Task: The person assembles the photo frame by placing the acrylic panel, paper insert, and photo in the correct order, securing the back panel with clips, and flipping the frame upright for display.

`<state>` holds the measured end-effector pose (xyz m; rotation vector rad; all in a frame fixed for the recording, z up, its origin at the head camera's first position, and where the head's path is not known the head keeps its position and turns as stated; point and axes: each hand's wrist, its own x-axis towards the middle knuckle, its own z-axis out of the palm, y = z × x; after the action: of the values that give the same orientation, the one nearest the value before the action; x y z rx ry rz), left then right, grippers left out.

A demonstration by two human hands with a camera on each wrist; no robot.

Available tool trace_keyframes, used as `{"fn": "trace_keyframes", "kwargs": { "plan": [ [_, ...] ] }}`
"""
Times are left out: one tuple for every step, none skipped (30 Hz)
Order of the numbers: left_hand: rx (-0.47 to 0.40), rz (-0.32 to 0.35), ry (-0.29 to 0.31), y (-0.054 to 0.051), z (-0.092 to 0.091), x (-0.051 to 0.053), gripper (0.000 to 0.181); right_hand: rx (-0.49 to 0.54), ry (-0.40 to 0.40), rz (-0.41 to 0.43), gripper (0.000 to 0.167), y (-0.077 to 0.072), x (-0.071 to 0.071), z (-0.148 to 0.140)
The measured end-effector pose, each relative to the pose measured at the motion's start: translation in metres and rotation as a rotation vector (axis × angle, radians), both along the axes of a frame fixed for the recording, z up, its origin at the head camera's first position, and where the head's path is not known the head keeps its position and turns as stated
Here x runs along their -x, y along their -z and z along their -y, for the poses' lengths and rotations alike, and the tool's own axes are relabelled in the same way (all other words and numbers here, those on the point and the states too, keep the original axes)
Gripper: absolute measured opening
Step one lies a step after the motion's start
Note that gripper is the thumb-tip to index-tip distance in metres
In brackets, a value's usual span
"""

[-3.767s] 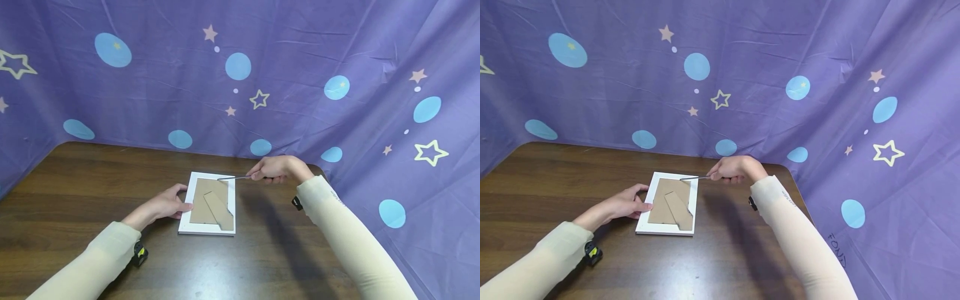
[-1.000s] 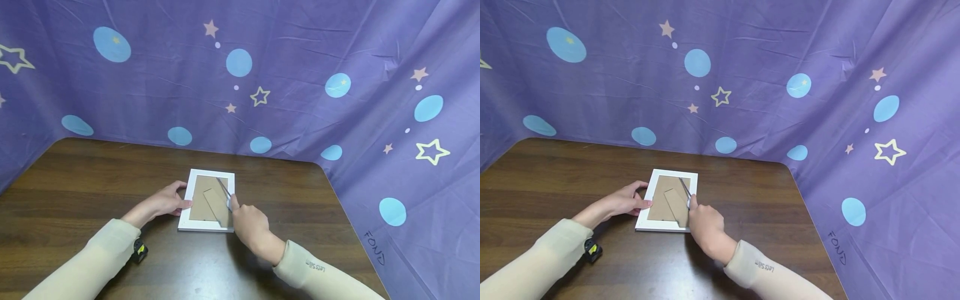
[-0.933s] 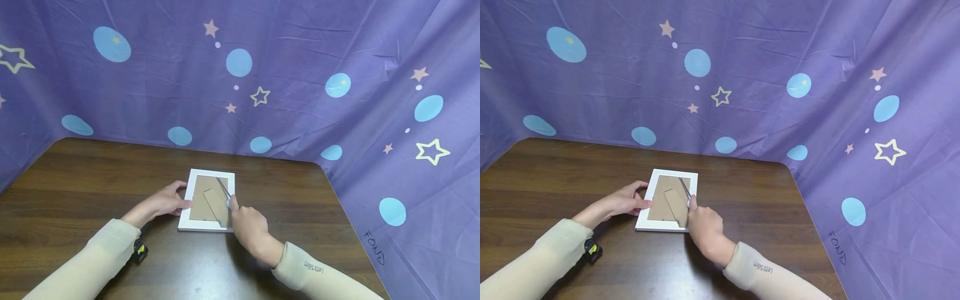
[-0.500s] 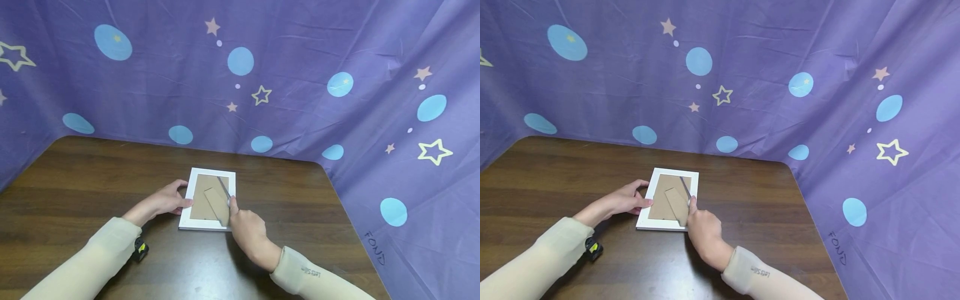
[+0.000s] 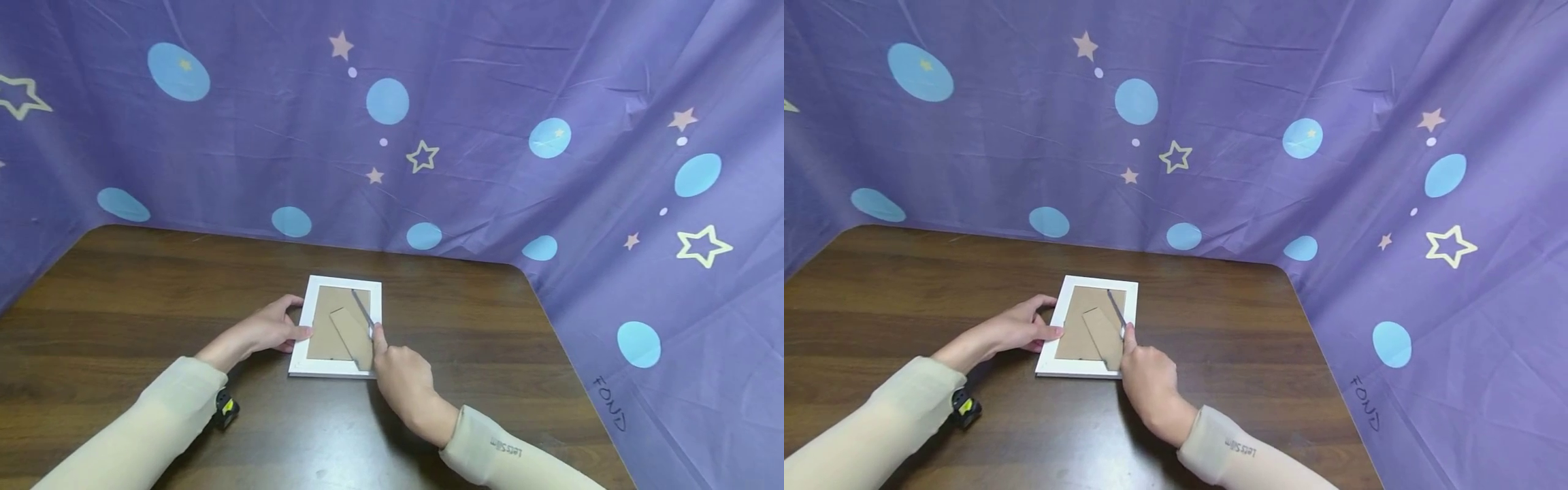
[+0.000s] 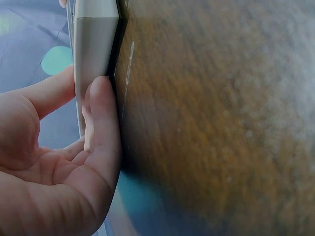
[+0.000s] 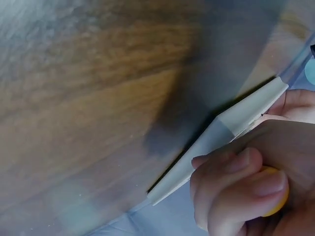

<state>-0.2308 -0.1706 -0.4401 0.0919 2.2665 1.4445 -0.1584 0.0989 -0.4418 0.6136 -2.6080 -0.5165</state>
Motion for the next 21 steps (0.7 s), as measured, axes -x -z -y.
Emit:
{"fn": "trace_keyframes", "kwargs": {
  "plan": [
    [0.002, -0.003, -0.001, 0.0, 0.0, 0.0, 0.08, -0.001, -0.002, 0.0, 0.053, -0.001, 0.0, -0.001],
    [0.001, -0.005, -0.001, 0.0, 0.0, 0.0, 0.08, -0.004, -0.003, 0.0, 0.053, -0.002, 0.001, -0.001],
    [0.003, -0.006, -0.001, 0.0, 0.0, -0.001, 0.08, -0.008, -0.005, -0.001, 0.053, -0.003, 0.001, -0.002],
    [0.005, -0.005, -0.003, -0.001, -0.001, -0.001, 0.08, -0.006, -0.012, 0.001, 0.052, -0.004, 0.002, -0.003],
    [0.008, -0.005, -0.002, 0.0, -0.001, -0.001, 0.08, -0.011, -0.021, 0.014, 0.051, -0.006, 0.003, -0.004],
    [0.012, -0.006, 0.0, 0.0, -0.001, -0.001, 0.08, -0.002, -0.03, 0.04, 0.049, -0.008, 0.005, -0.005],
    [0.017, -0.005, -0.006, 0.001, 0.0, -0.001, 0.08, 0.023, -0.038, 0.079, 0.049, -0.01, 0.008, -0.007],
    [0.017, -0.003, -0.009, 0.002, 0.0, -0.001, 0.08, 0.055, -0.043, 0.133, 0.05, -0.014, 0.011, -0.01],
    [0.016, -0.004, -0.01, 0.003, -0.001, -0.001, 0.08, 0.092, -0.048, 0.192, 0.049, -0.018, 0.015, -0.013],
    [0.015, -0.007, -0.007, 0.004, -0.001, -0.001, 0.079, 0.134, -0.046, 0.258, 0.049, -0.023, 0.02, -0.017],
    [0.011, -0.01, -0.004, 0.006, -0.001, -0.001, 0.08, 0.176, -0.042, 0.326, 0.049, -0.03, 0.024, -0.023],
    [0.01, -0.012, -0.003, 0.006, -0.002, -0.001, 0.079, 0.23, -0.036, 0.394, 0.047, -0.036, 0.029, -0.028],
    [0.007, -0.013, -0.004, 0.007, -0.003, -0.001, 0.079, 0.278, -0.027, 0.459, 0.047, -0.043, 0.033, -0.033],
    [0.008, -0.014, -0.003, 0.007, -0.003, -0.001, 0.079, 0.316, -0.027, 0.507, 0.045, -0.05, 0.037, -0.038],
    [0.011, -0.016, -0.003, 0.007, -0.003, -0.001, 0.079, 0.345, -0.035, 0.536, 0.041, -0.056, 0.04, -0.042],
    [0.015, -0.015, -0.005, 0.006, -0.002, -0.002, 0.08, 0.375, -0.041, 0.565, 0.038, -0.063, 0.042, -0.045],
    [0.017, -0.015, -0.008, 0.006, -0.002, -0.002, 0.08, 0.399, -0.051, 0.582, 0.036, -0.07, 0.044, -0.047],
    [0.022, -0.016, -0.009, 0.005, -0.001, -0.001, 0.08, 0.413, -0.059, 0.597, 0.034, -0.078, 0.046, -0.048],
    [0.025, -0.016, -0.01, 0.005, -0.001, 0.0, 0.08, 0.415, -0.071, 0.595, 0.032, -0.085, 0.048, -0.048],
    [0.027, -0.016, -0.012, 0.005, 0.0, 0.0, 0.08, 0.408, -0.087, 0.588, 0.031, -0.092, 0.049, -0.048],
    [0.025, -0.017, -0.012, 0.005, 0.0, 0.001, 0.08, 0.394, -0.1, 0.584, 0.029, -0.099, 0.05, -0.047]
  ]
}}
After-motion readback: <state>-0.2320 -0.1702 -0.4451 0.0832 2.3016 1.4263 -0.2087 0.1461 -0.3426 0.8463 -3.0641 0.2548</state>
